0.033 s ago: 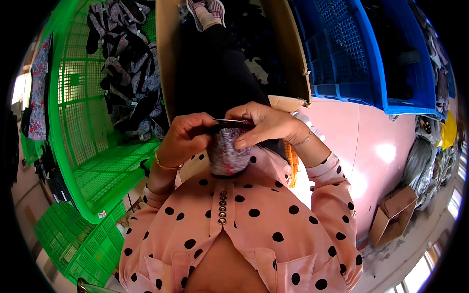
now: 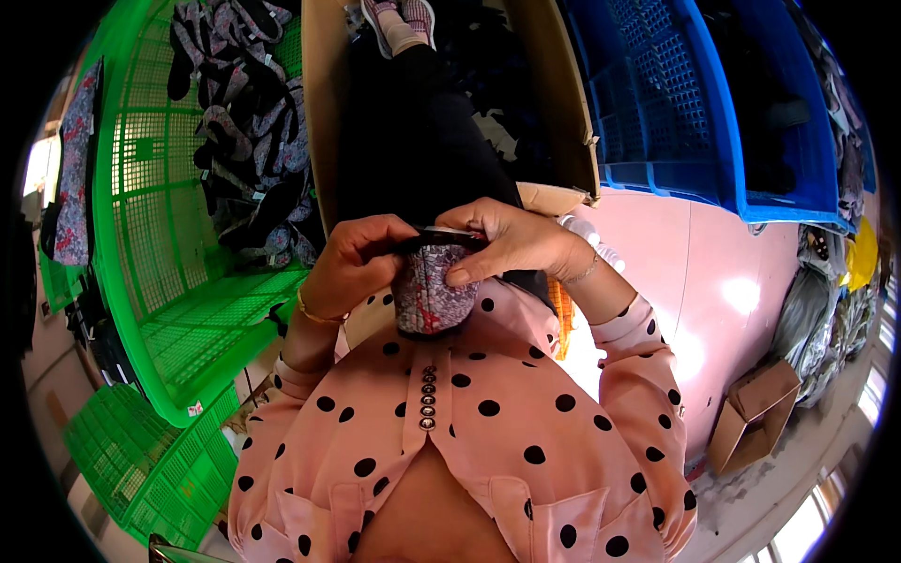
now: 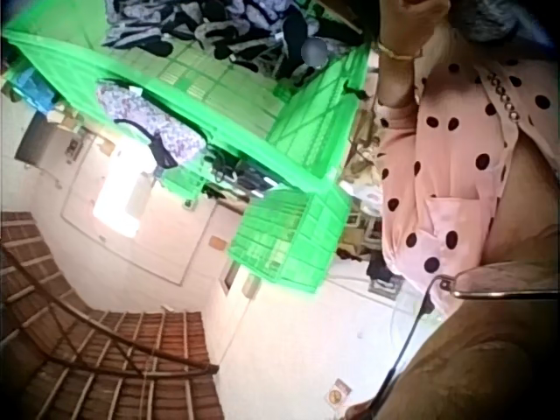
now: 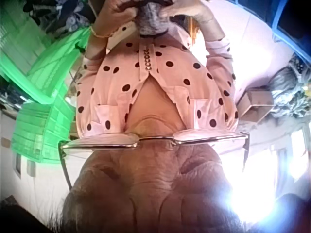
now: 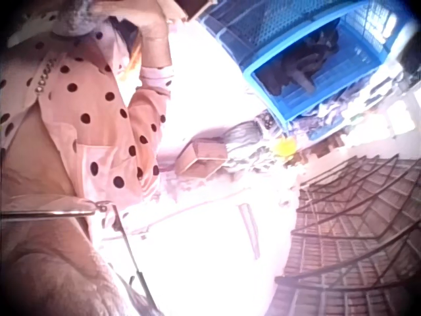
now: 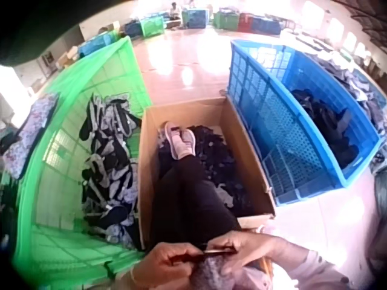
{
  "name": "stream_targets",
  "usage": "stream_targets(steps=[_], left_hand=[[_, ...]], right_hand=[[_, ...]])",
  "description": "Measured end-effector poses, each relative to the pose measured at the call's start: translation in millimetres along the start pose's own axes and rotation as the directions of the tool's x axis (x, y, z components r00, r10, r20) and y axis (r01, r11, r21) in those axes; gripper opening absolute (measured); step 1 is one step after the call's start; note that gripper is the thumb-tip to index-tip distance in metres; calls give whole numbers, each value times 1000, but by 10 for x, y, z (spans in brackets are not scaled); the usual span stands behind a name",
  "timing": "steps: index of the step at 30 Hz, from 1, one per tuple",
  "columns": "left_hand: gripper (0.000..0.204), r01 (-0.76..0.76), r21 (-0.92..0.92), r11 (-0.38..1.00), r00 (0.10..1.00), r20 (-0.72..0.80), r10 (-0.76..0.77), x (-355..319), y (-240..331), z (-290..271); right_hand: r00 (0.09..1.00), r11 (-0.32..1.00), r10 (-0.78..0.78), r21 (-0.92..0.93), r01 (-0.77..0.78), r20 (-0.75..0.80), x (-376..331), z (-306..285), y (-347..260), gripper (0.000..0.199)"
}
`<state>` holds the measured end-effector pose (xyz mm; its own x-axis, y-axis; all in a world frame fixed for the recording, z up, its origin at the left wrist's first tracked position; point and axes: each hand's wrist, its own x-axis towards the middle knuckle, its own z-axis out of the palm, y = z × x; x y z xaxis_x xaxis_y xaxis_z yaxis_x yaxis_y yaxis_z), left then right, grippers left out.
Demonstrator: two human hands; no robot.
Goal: The person uses a pair of scissors to trim the edges of a floral-patterned fabric item. They hold the fabric in their left hand and carefully cut along the perimeter with their right hand. The person occasionally adjusts the fabric's position to access different sections for trimming.
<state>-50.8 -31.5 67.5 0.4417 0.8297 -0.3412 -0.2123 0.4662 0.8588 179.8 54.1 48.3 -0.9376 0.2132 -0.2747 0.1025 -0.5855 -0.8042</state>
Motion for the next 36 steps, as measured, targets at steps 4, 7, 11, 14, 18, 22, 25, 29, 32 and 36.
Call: stream_targets(steps=[4,7,11,14,18,22,25,29,32,36], left_hand=[[51,38,-57,998,995,93,-32,-130,-122,-156],[86,112,91,989,965,229,-130,-153,-56,-139],[72,164,158,974,947,252,-200,-110,-72,-62],[54,172,68,983,955,234,-183,-74,-57,-47],[58,225,-88,970,959,198,-204,-39,-8,-91],[51,241,-3,971,930,286,-230,55,99,-193],[46,237,157,959,911,308,-276,116,155,-241],[37,139,230,963,958,217,-190,215,129,-294],[30,-69,463,884,998,25,65,298,101,-321],[29,-207,852,482,765,-166,622,580,30,-210]], right_hand=[[988,995,-11,-97,-4,-153,36,191,35,27],[987,974,-14,-226,-23,-163,94,211,62,27],[992,943,123,-308,-123,-19,129,154,-63,38],[996,912,27,-409,9,84,100,109,-170,48],[996,913,88,-398,-84,-7,87,178,-161,59],[987,947,150,-279,-159,-54,92,200,-102,51],[978,968,200,-143,-206,-57,112,225,-181,42],[988,984,98,-137,-114,-118,169,71,-192,34],[951,918,-108,-396,-17,-290,232,17,-147,20],[756,354,-534,-912,-207,-378,328,-7,-155,18]])
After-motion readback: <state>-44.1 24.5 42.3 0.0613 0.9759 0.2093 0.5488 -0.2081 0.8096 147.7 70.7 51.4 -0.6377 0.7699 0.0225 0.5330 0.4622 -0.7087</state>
